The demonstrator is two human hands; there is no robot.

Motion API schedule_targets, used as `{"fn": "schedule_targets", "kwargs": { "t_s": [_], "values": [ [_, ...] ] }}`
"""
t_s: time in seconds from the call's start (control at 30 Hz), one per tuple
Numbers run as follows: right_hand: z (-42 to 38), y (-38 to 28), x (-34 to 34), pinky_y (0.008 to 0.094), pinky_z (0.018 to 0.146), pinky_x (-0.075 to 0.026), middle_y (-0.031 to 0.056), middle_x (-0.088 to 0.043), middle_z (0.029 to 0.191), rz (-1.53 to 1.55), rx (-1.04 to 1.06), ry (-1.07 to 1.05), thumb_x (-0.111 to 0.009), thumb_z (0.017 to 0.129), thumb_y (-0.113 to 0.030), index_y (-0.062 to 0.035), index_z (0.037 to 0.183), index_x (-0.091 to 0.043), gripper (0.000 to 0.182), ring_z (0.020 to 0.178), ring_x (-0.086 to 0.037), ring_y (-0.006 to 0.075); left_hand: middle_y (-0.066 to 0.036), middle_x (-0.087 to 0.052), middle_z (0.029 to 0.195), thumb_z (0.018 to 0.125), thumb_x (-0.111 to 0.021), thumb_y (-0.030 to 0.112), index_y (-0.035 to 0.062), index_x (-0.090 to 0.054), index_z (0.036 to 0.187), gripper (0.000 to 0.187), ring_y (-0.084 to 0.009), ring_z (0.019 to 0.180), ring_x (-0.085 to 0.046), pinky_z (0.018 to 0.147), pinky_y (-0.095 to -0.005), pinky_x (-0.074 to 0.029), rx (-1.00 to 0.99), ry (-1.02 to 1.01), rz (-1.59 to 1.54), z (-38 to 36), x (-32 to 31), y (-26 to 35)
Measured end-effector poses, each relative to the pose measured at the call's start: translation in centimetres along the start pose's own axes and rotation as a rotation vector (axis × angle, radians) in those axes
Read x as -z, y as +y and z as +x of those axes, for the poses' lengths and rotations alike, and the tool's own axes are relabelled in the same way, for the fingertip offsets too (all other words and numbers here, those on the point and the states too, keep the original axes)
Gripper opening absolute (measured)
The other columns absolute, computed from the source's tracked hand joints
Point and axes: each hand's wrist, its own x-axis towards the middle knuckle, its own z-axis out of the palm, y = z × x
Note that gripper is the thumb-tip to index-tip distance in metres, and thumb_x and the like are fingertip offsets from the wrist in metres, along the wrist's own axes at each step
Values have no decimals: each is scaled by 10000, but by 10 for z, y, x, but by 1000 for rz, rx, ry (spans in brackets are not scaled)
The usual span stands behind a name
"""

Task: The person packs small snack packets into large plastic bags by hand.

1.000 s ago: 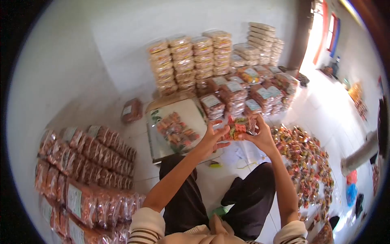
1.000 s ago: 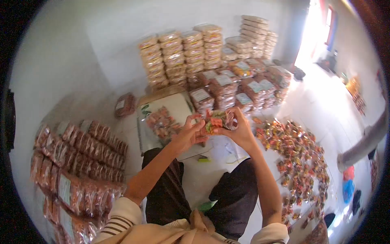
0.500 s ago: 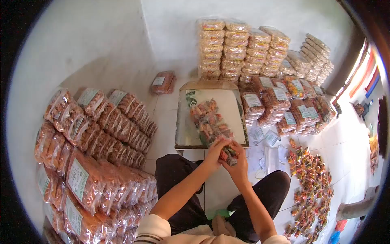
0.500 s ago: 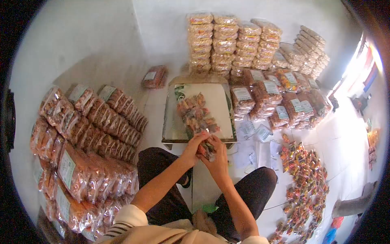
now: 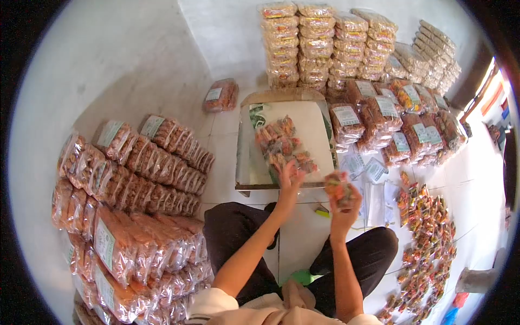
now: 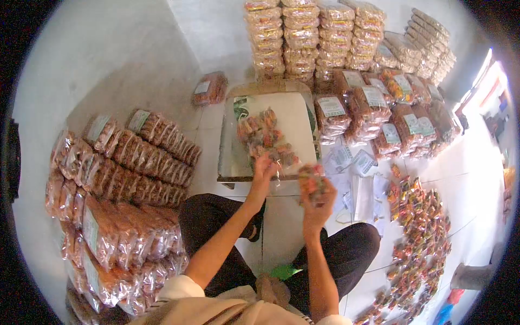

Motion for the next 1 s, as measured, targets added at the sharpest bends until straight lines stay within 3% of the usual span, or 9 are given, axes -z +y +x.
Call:
{"fn": "schedule_targets", "kwargs": {
  "t_s": [0.07, 0.1, 0.2, 0.4, 0.5, 0.63, 0.83, 0.9, 1.0],
  "values": [
    [8, 16, 8, 262, 805, -409, 43, -479, 991, 193, -2, 165, -679, 716, -36, -33, 1131, -428, 485, 923, -486, 150, -118, -354, 1219, 651, -717, 258, 122, -319, 1273, 751, -270, 1155, -308, 971, -449, -231, -874, 349, 1660, 1, 25, -20],
    [6, 26, 11, 262, 805, -409, 43, -479, 991, 188, -4, 168, -679, 716, -36, -33, 1131, -428, 485, 923, -486, 150, -189, -196, 1310, 548, -752, 202, 135, -260, 1315, 914, -360, 1257, -139, 993, -567, -132, -624, 316, 1758, -10, 18, -29],
    [-13, 53, 25, 273, 819, -403, 64, -471, 1026, 293, -198, 225, -678, 730, -49, -25, 1135, -411, 486, 950, -476, 160, -164, -171, 1342, 614, -708, 153, 160, -264, 1324, 838, -355, 1282, -105, 990, -602, -102, -664, 289, 2054, -2, 36, -58],
    [-72, 82, 7, 290, 838, -410, 72, -488, 1072, 116, -331, 107, -679, 716, -31, -24, 1134, -425, 489, 961, -498, 174, -107, -247, 1341, 817, -527, 131, 209, -438, 1249, 448, -343, 1265, -171, 988, -590, -140, -886, 247, 2044, 30, 56, -49],
    [-58, 101, -18, 327, 833, -431, 122, -512, 1121, -27, 4, -224, -681, 662, 16, -33, 1124, -473, 509, 990, -520, 232, -85, -330, 1302, 843, -502, 210, 213, -479, 1218, 375, -326, 1224, -264, 990, -565, -163, -951, 204, 1804, 43, 56, -41],
    [-23, 116, -37, 372, 845, -408, 129, -511, 1124, -255, 277, -349, -688, 611, 15, -81, 1128, -493, 560, 1026, -482, 317, -96, -348, 1278, 867, -463, 270, 219, -474, 1221, 359, -326, 1199, -301, 984, -557, -189, -892, 181, 1769, 46, 57, -31],
    [5, 121, -45, 385, 835, -405, 121, -516, 1121, -262, 383, -557, -679, 635, -14, -79, 1110, -502, 510, 997, -488, 313, -119, -403, 1219, 875, -440, 320, 207, -392, 1281, 425, -297, 1162, -357, 1000, -543, -147, -822, 119, 1929, 38, 50, -13],
    [9, 118, -45, 388, 839, -404, 118, -512, 1120, -310, 374, -618, -666, 647, -19, -74, 1108, -501, 493, 997, -483, 315, -100, -492, 1111, 871, -447, 332, 148, -402, 1255, 428, -264, 1085, -438, 1002, -544, -134, -882, -111, 1875, 45, 49, 12],
    [10, 100, -38, 392, 843, -406, 115, -502, 1119, -421, 396, -694, -641, 657, -24, -67, 1104, -498, 472, 996, -473, 319, -61, -549, 1003, 866, -455, 338, 108, -457, 1175, 385, -234, 1013, -492, 1000, -533, -158, -823, -198, 1880, 88, 68, 47]
  ]
}}
